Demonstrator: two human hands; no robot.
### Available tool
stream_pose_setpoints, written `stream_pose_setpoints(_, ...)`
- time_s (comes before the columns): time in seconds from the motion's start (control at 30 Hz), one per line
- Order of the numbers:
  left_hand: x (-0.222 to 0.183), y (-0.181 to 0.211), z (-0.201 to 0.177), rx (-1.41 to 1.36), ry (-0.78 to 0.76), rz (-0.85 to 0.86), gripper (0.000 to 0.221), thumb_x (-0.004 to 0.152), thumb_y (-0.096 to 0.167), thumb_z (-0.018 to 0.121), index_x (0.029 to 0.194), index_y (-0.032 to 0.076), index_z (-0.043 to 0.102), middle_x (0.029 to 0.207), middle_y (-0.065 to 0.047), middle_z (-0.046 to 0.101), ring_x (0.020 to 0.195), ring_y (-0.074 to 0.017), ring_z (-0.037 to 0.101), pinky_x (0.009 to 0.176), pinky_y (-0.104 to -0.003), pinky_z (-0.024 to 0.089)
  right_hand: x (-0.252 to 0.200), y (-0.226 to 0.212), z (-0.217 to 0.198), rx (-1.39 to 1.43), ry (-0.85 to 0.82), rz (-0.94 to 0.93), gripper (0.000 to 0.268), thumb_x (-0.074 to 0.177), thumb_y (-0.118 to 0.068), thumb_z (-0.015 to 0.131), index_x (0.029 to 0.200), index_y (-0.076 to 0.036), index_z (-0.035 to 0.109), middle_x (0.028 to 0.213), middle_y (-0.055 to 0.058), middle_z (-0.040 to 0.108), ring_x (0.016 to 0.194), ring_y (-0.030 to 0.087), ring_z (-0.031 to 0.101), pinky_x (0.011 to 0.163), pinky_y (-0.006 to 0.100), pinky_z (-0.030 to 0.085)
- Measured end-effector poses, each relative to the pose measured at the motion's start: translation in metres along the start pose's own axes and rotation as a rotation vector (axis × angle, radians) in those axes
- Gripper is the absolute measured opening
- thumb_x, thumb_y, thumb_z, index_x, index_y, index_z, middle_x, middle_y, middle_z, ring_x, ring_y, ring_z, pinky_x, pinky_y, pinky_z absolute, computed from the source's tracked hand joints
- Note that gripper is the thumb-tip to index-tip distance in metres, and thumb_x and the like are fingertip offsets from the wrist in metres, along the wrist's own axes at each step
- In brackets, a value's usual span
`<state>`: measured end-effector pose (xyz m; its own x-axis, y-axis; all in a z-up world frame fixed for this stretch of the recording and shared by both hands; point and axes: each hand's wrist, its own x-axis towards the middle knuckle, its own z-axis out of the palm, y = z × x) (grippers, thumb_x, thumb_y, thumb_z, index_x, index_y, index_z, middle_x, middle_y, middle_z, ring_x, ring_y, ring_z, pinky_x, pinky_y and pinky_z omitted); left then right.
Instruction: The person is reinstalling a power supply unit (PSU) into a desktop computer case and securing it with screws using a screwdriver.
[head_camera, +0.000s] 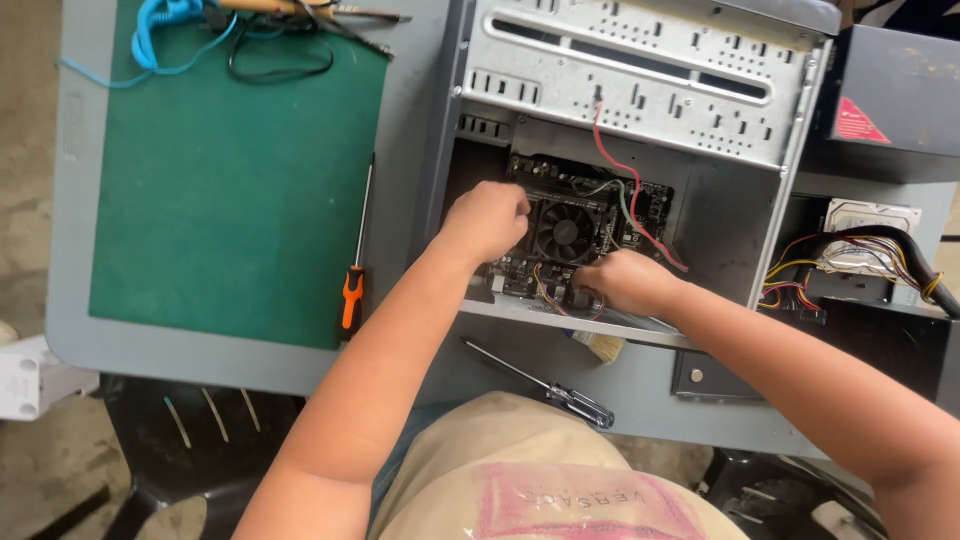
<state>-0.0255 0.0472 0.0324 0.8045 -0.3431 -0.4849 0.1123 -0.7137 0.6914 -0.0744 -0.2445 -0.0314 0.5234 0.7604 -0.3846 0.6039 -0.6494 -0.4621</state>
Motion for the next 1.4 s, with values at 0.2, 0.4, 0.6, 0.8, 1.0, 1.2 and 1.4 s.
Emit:
stream_pose_setpoints(0.2, 0.003, -0.005, 0.006, -0.047, 0.025, 0.012, 0.029, 0.090, 0.014, 0.058, 0.113, 0.005, 0.073, 0.103, -0.017, 0.075, 0.101, -0.0362, 0.072, 0.085, -0.050, 0.060, 0.015, -0.002, 0.009, -0.120, 0.052, -0.070, 0.016, 0.093, -0.032, 0.060, 0.100, -0.018, 0.066, 0.068, 0.005, 0.070, 0.059, 0.036, 0.070, 0.050, 0.049, 0.054)
stream_pose_setpoints(0.4, 0.003, -0.009, 0.008, -0.092, 0.042, 0.058, 0.030, 0.090, 0.010, 0.056, 0.115, 0.002, 0.072, 0.103, -0.019, 0.074, 0.099, -0.0366, 0.072, 0.084, -0.051, 0.060, 0.010, -0.011, -0.007, -0.341, 0.068, -0.178, 0.021, 0.092, -0.027, 0.056, 0.111, -0.022, 0.063, 0.065, 0.002, 0.067, 0.052, 0.029, 0.068, 0.048, 0.048, 0.055)
stream_pose_setpoints(0.6, -0.002, -0.008, 0.004, -0.089, 0.037, 0.090, 0.031, 0.091, 0.010, 0.056, 0.116, -0.001, 0.071, 0.103, -0.021, 0.074, 0.099, -0.0368, 0.072, 0.083, -0.051, 0.060, 0.006, 0.014, 0.020, -0.451, 0.086, -0.249, 0.016, 0.090, -0.024, 0.056, 0.103, -0.021, 0.064, 0.062, -0.004, 0.064, 0.050, 0.024, 0.067, 0.045, 0.040, 0.053)
stream_pose_setpoints(0.8, 0.001, -0.011, 0.009, -0.054, 0.058, 0.106, 0.028, 0.090, 0.011, 0.057, 0.111, -0.001, 0.072, 0.100, -0.020, 0.074, 0.095, -0.0363, 0.072, 0.080, -0.051, 0.061, 0.010, 0.011, 0.016, -0.463, 0.059, -0.237, 0.014, 0.089, -0.021, 0.056, 0.100, -0.019, 0.064, 0.061, -0.003, 0.064, 0.051, 0.026, 0.067, 0.044, 0.042, 0.052)
stream_pose_setpoints(1.0, 0.000, -0.010, 0.008, -0.059, 0.046, 0.100, 0.029, 0.091, 0.010, 0.057, 0.113, -0.001, 0.071, 0.103, -0.021, 0.074, 0.098, -0.0365, 0.072, 0.081, -0.052, 0.061, 0.011, 0.002, 0.007, -0.409, 0.050, -0.219, 0.014, 0.088, -0.019, 0.057, 0.099, -0.015, 0.065, 0.059, -0.001, 0.064, 0.050, 0.028, 0.067, 0.043, 0.043, 0.051)
stream_pose_setpoints(1.2, -0.003, -0.008, 0.005, -0.046, 0.039, 0.085, 0.029, 0.090, 0.010, 0.057, 0.114, 0.000, 0.071, 0.103, -0.020, 0.074, 0.098, -0.0354, 0.072, 0.081, -0.052, 0.061, 0.012, 0.010, 0.016, -0.492, 0.043, -0.247, 0.011, 0.086, -0.017, 0.061, 0.095, -0.015, 0.067, 0.059, -0.001, 0.064, 0.049, 0.027, 0.067, 0.041, 0.042, 0.051)
stream_pose_setpoints(1.4, -0.004, -0.006, 0.002, -0.054, 0.029, 0.078, 0.030, 0.090, 0.011, 0.059, 0.115, -0.001, 0.071, 0.106, -0.021, 0.073, 0.102, -0.0374, 0.071, 0.084, -0.053, 0.060, 0.013, 0.007, 0.015, -0.486, 0.040, -0.217, 0.008, 0.085, -0.018, 0.064, 0.091, -0.014, 0.068, 0.058, 0.002, 0.063, 0.048, 0.030, 0.066, 0.040, 0.046, 0.049)
